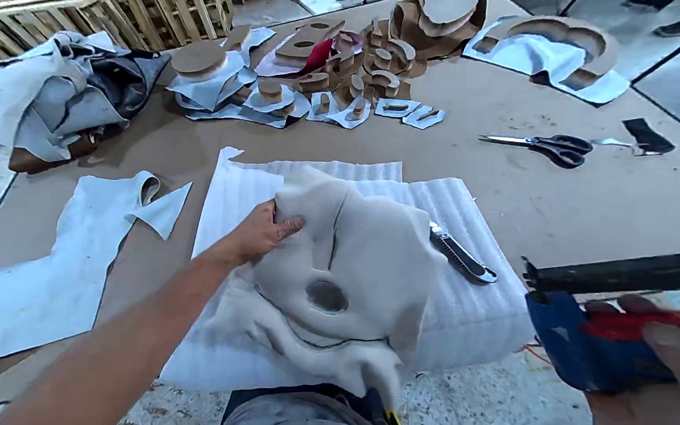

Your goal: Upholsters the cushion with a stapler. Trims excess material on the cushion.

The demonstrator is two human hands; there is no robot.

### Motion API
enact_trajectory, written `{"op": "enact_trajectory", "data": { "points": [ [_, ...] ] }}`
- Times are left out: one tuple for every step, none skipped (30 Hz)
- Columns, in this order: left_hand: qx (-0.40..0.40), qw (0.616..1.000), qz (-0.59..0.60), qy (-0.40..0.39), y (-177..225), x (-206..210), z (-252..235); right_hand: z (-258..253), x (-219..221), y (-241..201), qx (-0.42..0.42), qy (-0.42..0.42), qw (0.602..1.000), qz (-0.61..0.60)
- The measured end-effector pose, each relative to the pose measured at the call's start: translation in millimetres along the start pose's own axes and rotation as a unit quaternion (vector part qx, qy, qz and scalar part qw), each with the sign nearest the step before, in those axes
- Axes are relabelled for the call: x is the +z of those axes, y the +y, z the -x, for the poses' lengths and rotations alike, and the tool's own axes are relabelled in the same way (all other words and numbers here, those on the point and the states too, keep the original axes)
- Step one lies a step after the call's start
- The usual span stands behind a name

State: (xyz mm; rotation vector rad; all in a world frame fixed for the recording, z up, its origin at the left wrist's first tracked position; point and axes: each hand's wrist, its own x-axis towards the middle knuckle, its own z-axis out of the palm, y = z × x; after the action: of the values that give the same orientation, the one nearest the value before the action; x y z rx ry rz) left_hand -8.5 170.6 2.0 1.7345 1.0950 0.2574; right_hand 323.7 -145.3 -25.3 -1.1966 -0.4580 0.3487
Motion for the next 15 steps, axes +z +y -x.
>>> {"op": "enact_trajectory", "data": {
  "points": [
    [-0.014, 0.999, -0.041, 0.015, -16.1, 3.0, -7.2, 3.9, 11.2, 0.0, -0.022, -0.009, 1.0, 0.008],
    [-0.018, 0.992, -0.118, 0.039, -28.0, 3.1, -13.8, 9.0, 23.4, -1.1, -0.042, -0.025, 0.998, 0.033],
    [0.001, 0.977, -0.203, 0.071, -35.3, 0.4, -18.8, 14.0, 37.3, -2.4, -0.058, -0.048, 0.995, 0.062],
    [0.046, 0.96, -0.254, 0.109, -40.7, -4.3, -26.5, 18.0, 53.7, -1.7, -0.07, -0.072, 0.991, 0.089],
    [0.097, 0.947, -0.277, 0.13, -43.5, -8.0, -36.3, 22.1, 73.7, 0.1, -0.083, -0.093, 0.985, 0.118],
    [0.138, 0.944, -0.274, 0.119, -44.3, -9.6, -47.7, 25.7, 96.6, 4.3, -0.096, -0.111, 0.979, 0.143],
    [0.162, 0.949, -0.259, 0.083, -45.2, -8.5, -59.9, 29.9, 121.1, 10.0, -0.103, -0.131, 0.973, 0.162],
    [0.174, 0.953, -0.244, 0.038, -49.5, -3.7, -70.6, 34.2, 144.3, 17.3, -0.103, -0.161, 0.965, 0.179],
    [0.183, 0.955, -0.232, -0.002, -56.4, 1.8, -80.6, 36.9, 164.8, 26.4, -0.101, -0.2, 0.957, 0.186],
    [0.197, 0.956, -0.218, -0.02, -66.1, 6.3, -89.7, 38.3, 182.0, 36.9, -0.097, -0.237, 0.947, 0.194],
    [0.207, 0.957, -0.202, -0.016, -75.8, 9.3, -95.9, 38.5, 194.7, 47.5, -0.093, -0.266, 0.937, 0.206],
    [0.215, 0.961, -0.175, 0.004, -84.5, 12.3, -97.7, 37.5, 204.4, 57.7, -0.091, -0.285, 0.929, 0.216],
    [0.226, 0.963, -0.141, 0.033, -92.1, 15.0, -96.4, 36.0, 211.3, 65.9, -0.089, -0.303, 0.919, 0.235],
    [0.235, 0.964, -0.109, 0.066, -98.2, 18.7, -93.1, 34.0, 216.1, 72.0, -0.09, -0.32, 0.907, 0.26],
    [0.248, 0.96, -0.085, 0.098, -102.8, 22.2, -90.0, 32.2, 219.9, 76.5, -0.091, -0.331, 0.894, 0.287]
  ]
}}
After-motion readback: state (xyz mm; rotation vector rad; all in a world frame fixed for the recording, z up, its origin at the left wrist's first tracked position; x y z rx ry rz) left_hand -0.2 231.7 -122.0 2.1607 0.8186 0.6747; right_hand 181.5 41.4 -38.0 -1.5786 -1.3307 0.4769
